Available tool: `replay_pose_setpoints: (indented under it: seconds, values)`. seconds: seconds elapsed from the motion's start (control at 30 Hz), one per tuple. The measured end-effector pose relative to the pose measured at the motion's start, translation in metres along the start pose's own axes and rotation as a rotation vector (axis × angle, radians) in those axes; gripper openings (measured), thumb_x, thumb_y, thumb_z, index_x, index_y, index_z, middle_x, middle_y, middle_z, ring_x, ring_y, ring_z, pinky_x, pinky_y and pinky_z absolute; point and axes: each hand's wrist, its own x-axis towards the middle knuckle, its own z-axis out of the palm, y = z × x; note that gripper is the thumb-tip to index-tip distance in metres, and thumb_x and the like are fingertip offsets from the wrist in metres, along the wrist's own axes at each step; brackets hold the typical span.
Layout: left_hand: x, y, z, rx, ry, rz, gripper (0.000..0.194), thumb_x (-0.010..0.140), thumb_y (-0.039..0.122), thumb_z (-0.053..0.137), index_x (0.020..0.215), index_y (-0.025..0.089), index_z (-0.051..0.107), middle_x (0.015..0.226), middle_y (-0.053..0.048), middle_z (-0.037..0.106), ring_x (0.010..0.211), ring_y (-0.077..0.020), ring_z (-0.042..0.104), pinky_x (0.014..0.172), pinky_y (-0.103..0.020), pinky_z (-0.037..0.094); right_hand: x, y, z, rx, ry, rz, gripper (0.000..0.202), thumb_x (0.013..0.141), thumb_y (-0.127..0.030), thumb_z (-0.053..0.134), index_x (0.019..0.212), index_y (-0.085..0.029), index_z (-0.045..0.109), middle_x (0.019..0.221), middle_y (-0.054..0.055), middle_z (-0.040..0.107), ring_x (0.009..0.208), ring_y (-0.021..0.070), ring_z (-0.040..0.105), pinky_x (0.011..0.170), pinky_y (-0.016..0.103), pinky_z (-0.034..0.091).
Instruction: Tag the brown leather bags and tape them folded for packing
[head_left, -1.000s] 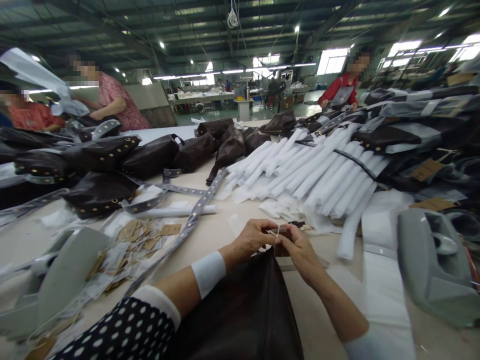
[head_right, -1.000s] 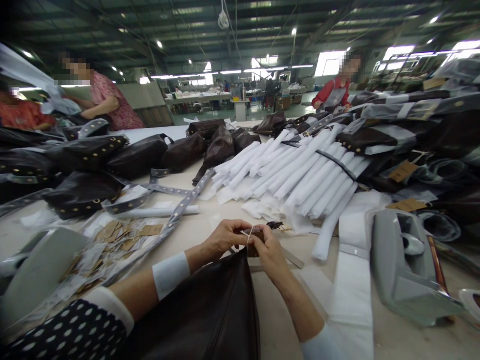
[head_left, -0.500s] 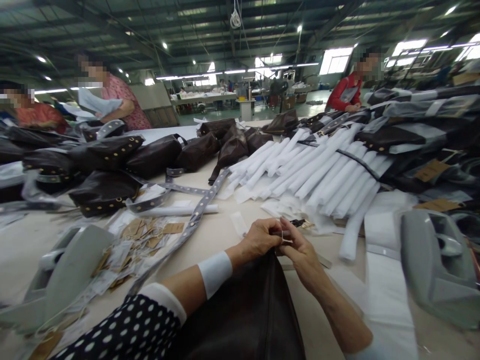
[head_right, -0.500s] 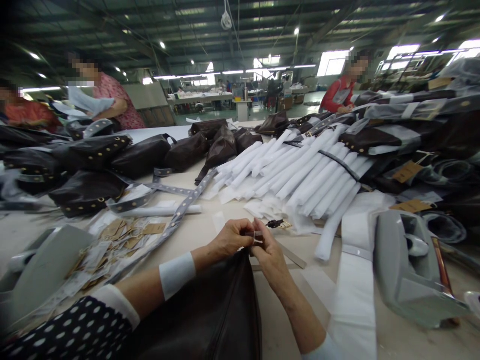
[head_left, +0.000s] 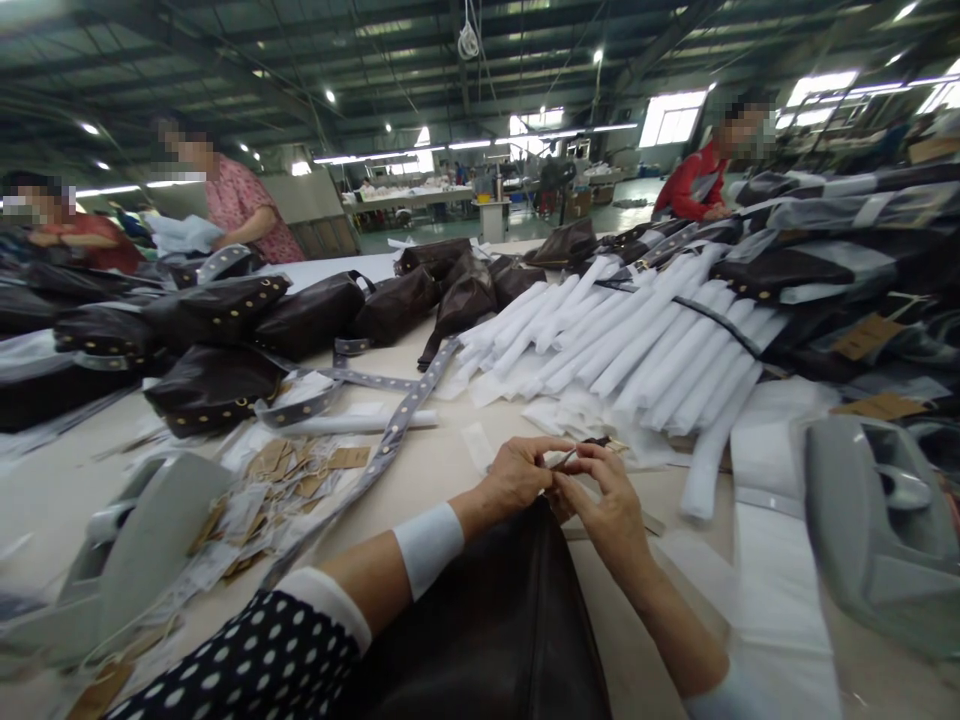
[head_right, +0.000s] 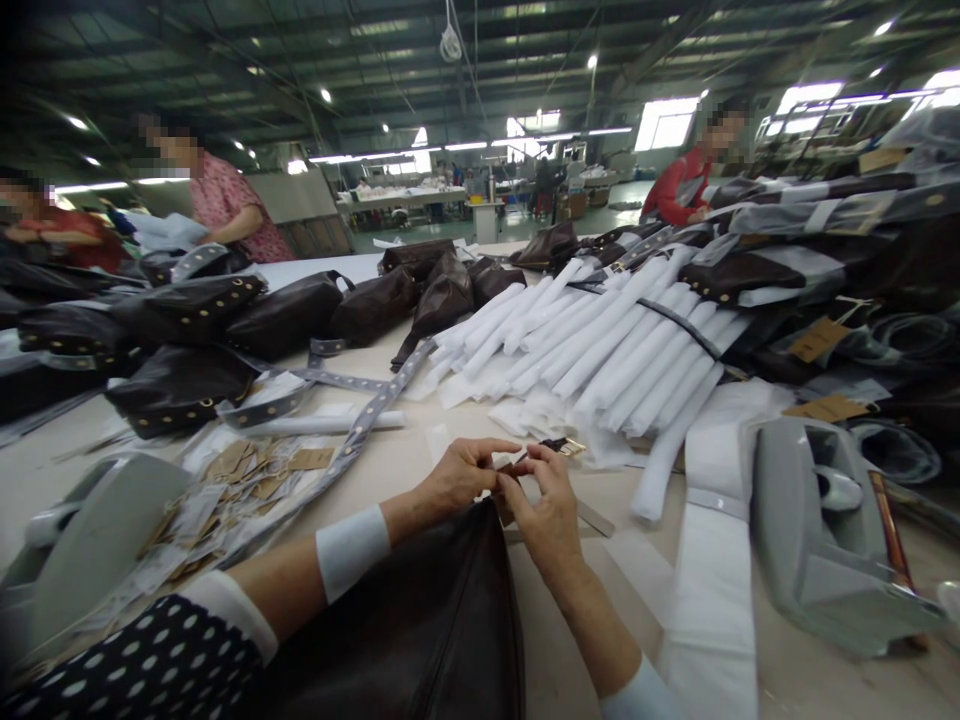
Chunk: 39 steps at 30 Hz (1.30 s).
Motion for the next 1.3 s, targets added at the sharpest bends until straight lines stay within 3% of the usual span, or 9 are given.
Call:
replay_pose_setpoints:
  seconds: [0.2,0.53,0.6,0.67,0.77,0.87,0.97,1.2,1.3]
  values:
    - [-0.004,-0.001,0.002,0.218,0.08,0.078,0.044,0.063,0.008,0.056,0.104,0.018,0.069,0.052,0.007,0.044,0.051,-0.0092,0.039,0.052,-0.02,0.028,0.008,0.011,0.011,0.106,-0.053,0.274,0.034,0.069,-0.053,0.064,0.06,-0.02,0.066,0.097,0.011,0.063,0.092,0.0273,0.059,0.089,0.046,0.043]
    - [-0.017,0.007,-0.007,0.235,0.234,0.086,0.03,0.064,0.008,0.061,0.093,0.017,0.065,0.054,0.009,0.042,0.051,-0.0082,0.039,0.055,-0.019,0.031,-0.003,0.016,-0.001,0.149,-0.202,0.239,0.028,0.071,-0.045,0.066,0.059,-0.02,0.062,0.096,0.009,0.066,0.084,0.0234,0.062,0.068,0.034,0.051]
    - [-0.022,0.009,-0.007,0.247,0.232,0.127,0.028,0.066,0.008,0.061,0.092,0.018,0.066,0.054,0.009,0.043,0.051,-0.0079,0.039,0.056,-0.019,0.032,0.001,0.02,-0.003,0.087,-0.181,0.138,0.016,0.073,-0.036,0.062,0.078,-0.022,0.066,0.111,0.009,0.063,0.1,0.0263,0.058,0.08,0.04,0.05]
    - [-0.027,0.012,-0.005,0.291,0.213,0.19,0.026,0.07,0.01,0.062,0.093,0.02,0.066,0.054,0.008,0.044,0.05,-0.0079,0.04,0.056,-0.02,0.032,0.009,0.025,-0.003,-0.027,-0.192,-0.065,0.026,0.077,-0.026,0.052,0.1,-0.024,0.065,0.122,0.007,0.059,0.113,0.0256,0.051,0.093,0.045,0.043]
    - [-0.031,0.016,-0.006,0.332,0.183,0.281,0.021,0.072,0.014,0.063,0.091,0.021,0.068,0.055,0.007,0.047,0.052,-0.008,0.042,0.058,-0.02,0.033,0.018,0.031,-0.003,-0.146,-0.274,-0.296,0.028,0.08,-0.02,0.046,0.098,-0.026,0.067,0.106,0.004,0.066,0.106,0.0238,0.054,0.095,0.045,0.042]
    - [-0.026,0.02,-0.018,0.162,0.317,0.157,0.024,0.065,0.007,0.064,0.085,0.019,0.065,0.054,0.008,0.048,0.052,-0.0077,0.044,0.055,-0.019,0.034,0.019,0.036,-0.004,-0.184,-0.274,-0.316,0.017,0.082,-0.023,0.051,0.083,-0.026,0.067,0.086,0.003,0.068,0.091,0.0243,0.057,0.084,0.042,0.047]
    - [-0.017,0.022,-0.036,-0.018,0.484,-0.017,0.03,0.06,0.004,0.06,0.089,0.015,0.059,0.053,0.009,0.046,0.045,-0.0071,0.043,0.046,-0.019,0.033,0.013,0.038,-0.005,-0.226,-0.253,-0.328,0.017,0.086,-0.025,0.05,0.082,-0.024,0.066,0.083,0.005,0.066,0.085,0.0238,0.057,0.079,0.04,0.048]
    - [-0.02,0.008,-0.06,-0.015,0.426,-0.122,0.029,0.058,0.003,0.063,0.085,0.013,0.057,0.048,0.009,0.047,0.039,-0.0068,0.044,0.04,-0.017,0.034,0.005,0.037,-0.004,-0.322,-0.248,-0.393,0.02,0.091,-0.023,0.045,0.085,-0.022,0.065,0.083,0.006,0.064,0.084,0.0221,0.055,0.077,0.036,0.046]
    - [-0.023,-0.006,-0.07,0.045,0.471,-0.208,0.027,0.058,0.001,0.061,0.083,0.011,0.056,0.045,0.008,0.047,0.034,-0.0072,0.041,0.036,-0.018,0.029,0.007,0.037,-0.003,-0.348,-0.279,-0.436,0.02,0.091,-0.022,0.046,0.086,-0.021,0.065,0.082,0.006,0.063,0.083,0.022,0.053,0.078,0.036,0.043]
